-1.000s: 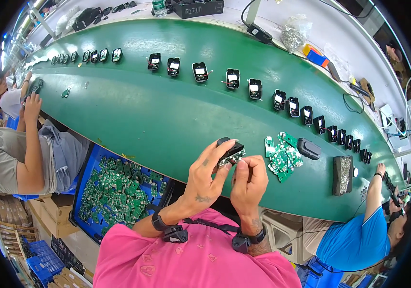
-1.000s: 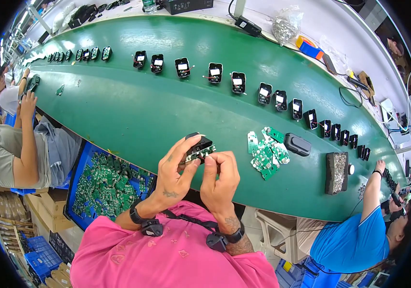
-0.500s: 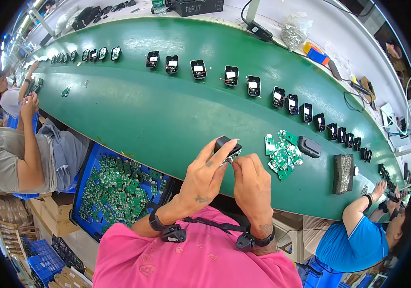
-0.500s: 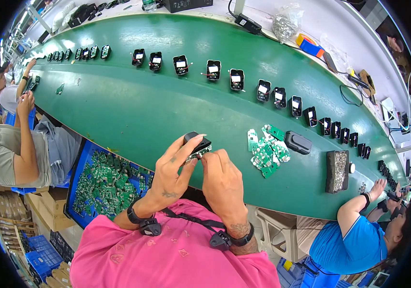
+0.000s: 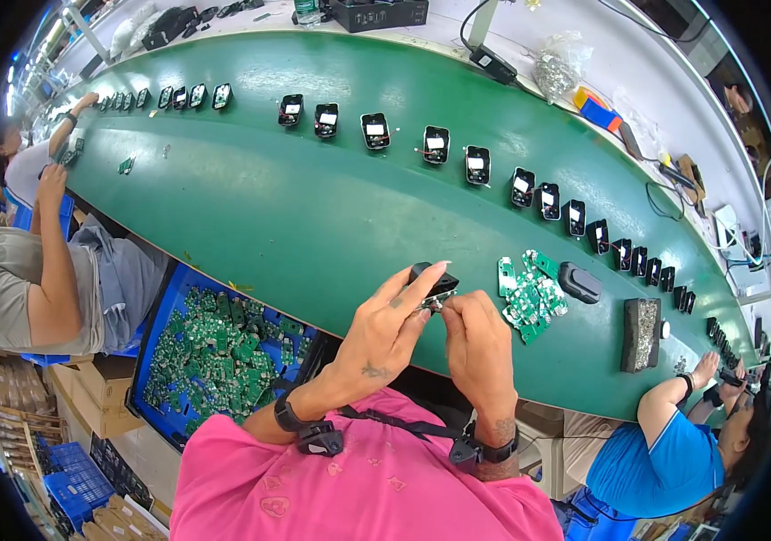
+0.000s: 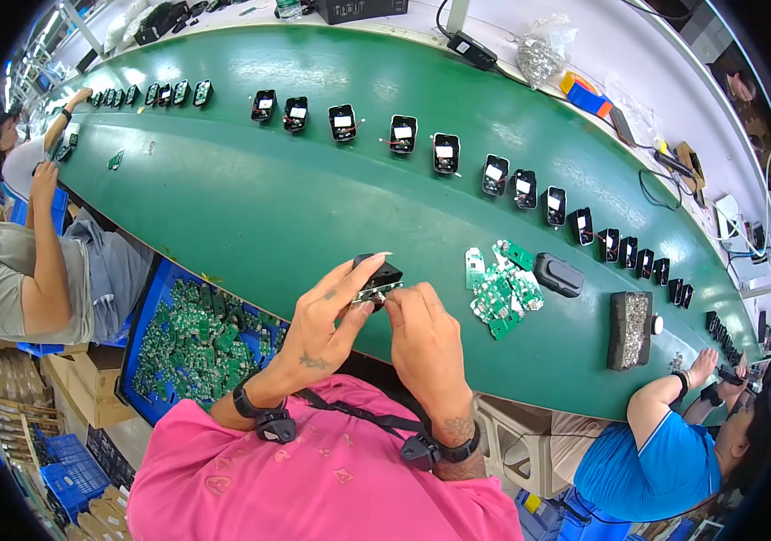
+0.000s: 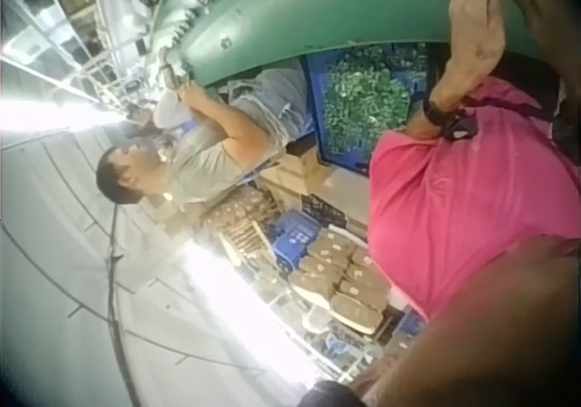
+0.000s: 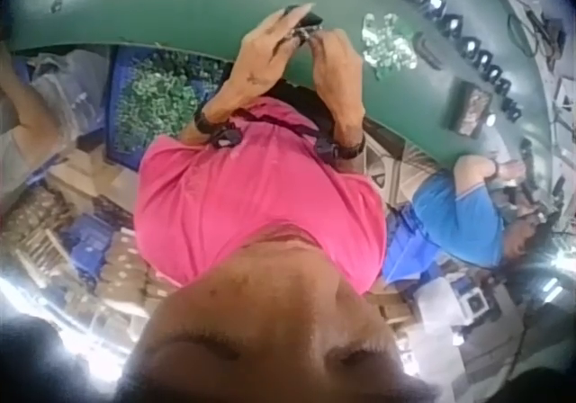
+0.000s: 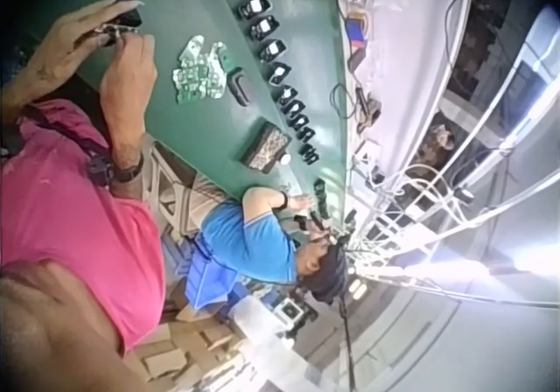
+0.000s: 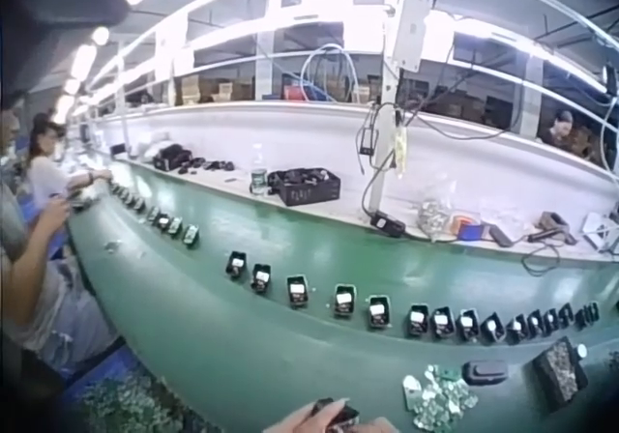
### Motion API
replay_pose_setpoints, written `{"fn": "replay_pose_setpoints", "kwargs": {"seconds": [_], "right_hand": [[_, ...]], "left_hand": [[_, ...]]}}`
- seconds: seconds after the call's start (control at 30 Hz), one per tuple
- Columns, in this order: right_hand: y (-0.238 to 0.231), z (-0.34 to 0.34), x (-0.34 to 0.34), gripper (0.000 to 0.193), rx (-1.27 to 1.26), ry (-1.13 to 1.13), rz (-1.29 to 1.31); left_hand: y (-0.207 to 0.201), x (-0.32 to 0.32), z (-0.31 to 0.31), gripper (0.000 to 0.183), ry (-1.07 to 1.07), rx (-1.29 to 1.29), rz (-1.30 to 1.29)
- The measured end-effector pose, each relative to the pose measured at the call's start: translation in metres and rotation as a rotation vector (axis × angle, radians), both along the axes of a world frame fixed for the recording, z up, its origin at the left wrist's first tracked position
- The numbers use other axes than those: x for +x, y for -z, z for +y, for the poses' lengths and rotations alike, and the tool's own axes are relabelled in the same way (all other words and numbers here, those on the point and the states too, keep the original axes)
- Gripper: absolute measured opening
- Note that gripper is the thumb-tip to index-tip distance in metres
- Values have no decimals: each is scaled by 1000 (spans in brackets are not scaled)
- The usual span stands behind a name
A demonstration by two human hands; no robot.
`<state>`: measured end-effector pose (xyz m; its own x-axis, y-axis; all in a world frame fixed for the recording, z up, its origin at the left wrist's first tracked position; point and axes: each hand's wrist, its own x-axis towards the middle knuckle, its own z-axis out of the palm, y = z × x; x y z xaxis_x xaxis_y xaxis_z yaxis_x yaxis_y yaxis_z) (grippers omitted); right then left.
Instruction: Assembling circuit boards into black plastic housings on an assembly line.
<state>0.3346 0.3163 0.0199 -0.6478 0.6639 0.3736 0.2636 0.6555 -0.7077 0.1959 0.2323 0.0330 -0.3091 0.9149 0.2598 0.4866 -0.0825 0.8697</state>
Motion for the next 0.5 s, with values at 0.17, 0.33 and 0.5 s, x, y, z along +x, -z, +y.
{"fn": "replay_pose_setpoints", "kwargs": {"seconds": [0.17,0.33,0.5], "right_hand": [[7,-5,0,9,-40,58,84],[9,-10,0,5,-77,79,141],[21,-16,0,5,-131,112,204]], "left_hand": [[4,5,2,54,-2,47,-37],[7,8,4,53,-23,72,-29],[9,10,4,52,-33,97,55]]}}
